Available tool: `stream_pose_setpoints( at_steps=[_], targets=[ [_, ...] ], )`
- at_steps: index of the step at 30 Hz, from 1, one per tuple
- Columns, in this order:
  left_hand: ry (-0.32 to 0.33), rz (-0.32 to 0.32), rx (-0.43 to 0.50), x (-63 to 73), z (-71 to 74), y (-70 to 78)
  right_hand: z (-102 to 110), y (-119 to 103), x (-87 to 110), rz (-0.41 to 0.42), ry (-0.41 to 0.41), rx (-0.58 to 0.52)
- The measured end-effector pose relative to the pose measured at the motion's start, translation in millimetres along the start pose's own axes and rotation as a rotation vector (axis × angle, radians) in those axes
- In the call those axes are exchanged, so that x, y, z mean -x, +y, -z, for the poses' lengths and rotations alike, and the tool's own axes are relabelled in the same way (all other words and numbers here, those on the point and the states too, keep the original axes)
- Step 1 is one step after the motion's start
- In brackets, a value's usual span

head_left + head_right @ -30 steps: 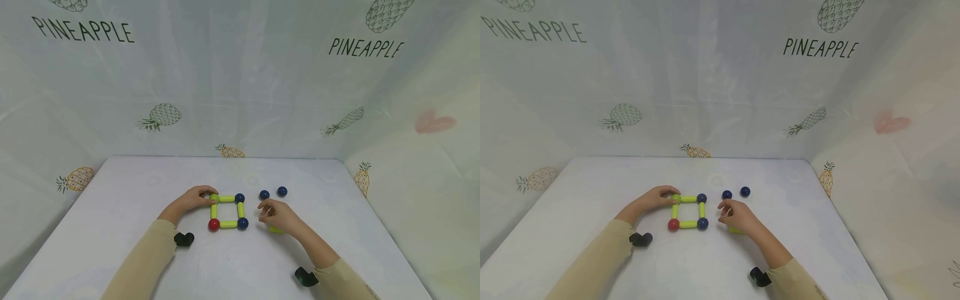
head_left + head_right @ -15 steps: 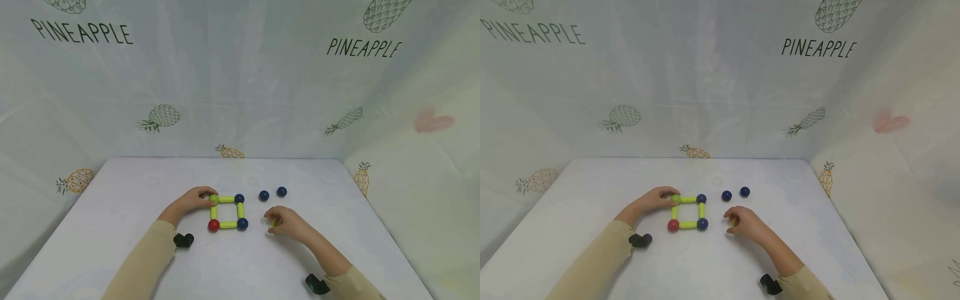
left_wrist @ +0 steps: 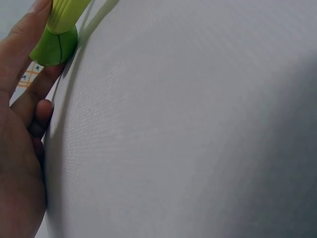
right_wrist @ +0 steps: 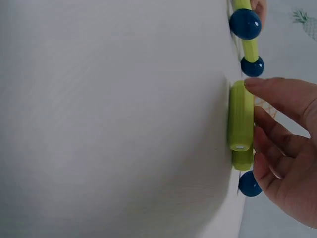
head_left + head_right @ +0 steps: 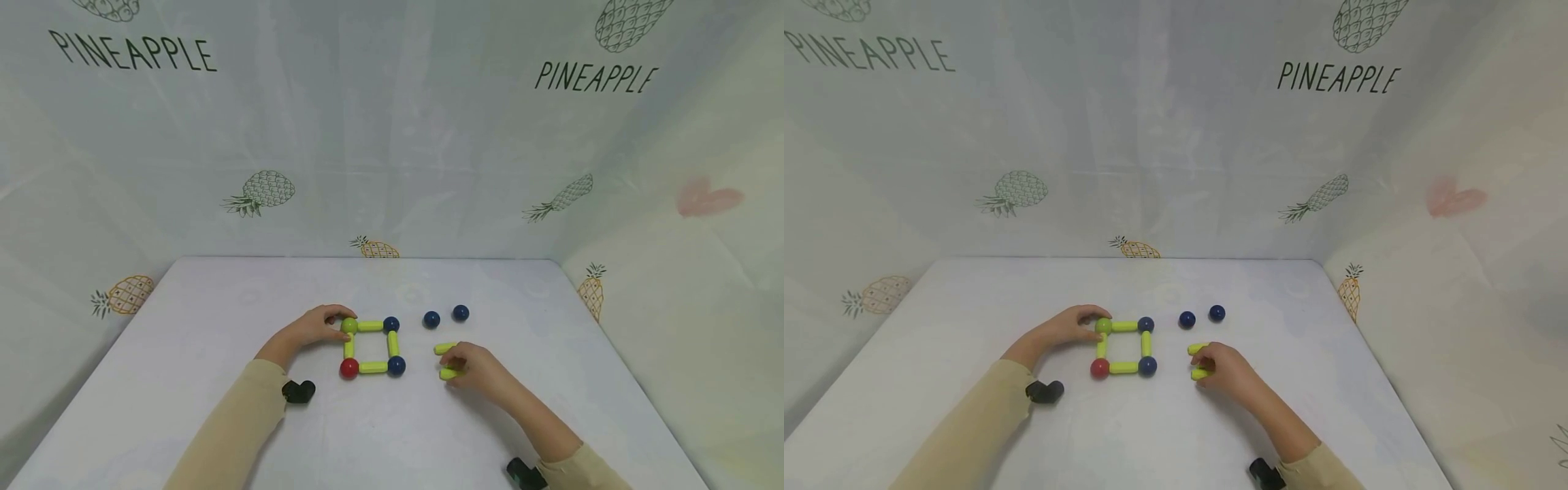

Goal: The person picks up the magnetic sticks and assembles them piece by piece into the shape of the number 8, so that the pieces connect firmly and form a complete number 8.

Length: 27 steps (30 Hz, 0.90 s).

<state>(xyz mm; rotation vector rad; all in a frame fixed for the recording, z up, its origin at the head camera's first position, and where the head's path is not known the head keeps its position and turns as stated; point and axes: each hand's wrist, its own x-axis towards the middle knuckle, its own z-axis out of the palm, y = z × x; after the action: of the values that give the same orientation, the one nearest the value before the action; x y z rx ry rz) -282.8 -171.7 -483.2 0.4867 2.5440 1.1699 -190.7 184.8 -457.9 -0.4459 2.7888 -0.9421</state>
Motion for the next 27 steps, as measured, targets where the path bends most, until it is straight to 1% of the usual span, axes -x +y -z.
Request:
stream_pose_setpoints(
  at_steps=[5, 8, 14, 19, 27],
  targets=[
    [-0.021, -0.009, -0.015, 0.3, 1.5, -0.1, -3, 2, 2.5, -0.007, 0.043, 0.060],
    [-0.043, -0.025, -0.014, -0.1, 2.8, -2.1, -4, 2, 3.2, -0.010, 0.047, 0.081],
    [-0.084, -0.034, -0.008, -1.5, 5.7, -5.5, -4, 3, 3.1, 0.030, 0.047, 0.126],
    [-0.102, -0.045, -0.015, -2.5, 8.1, -8.0, -5, 3, 1.9, 0.048, 0.047, 0.143],
    [-0.111, -0.053, -0.005, -4.6, 7.7, -10.1, -5, 1, 1.4, 0.026, 0.029, 0.135]
  ],
)
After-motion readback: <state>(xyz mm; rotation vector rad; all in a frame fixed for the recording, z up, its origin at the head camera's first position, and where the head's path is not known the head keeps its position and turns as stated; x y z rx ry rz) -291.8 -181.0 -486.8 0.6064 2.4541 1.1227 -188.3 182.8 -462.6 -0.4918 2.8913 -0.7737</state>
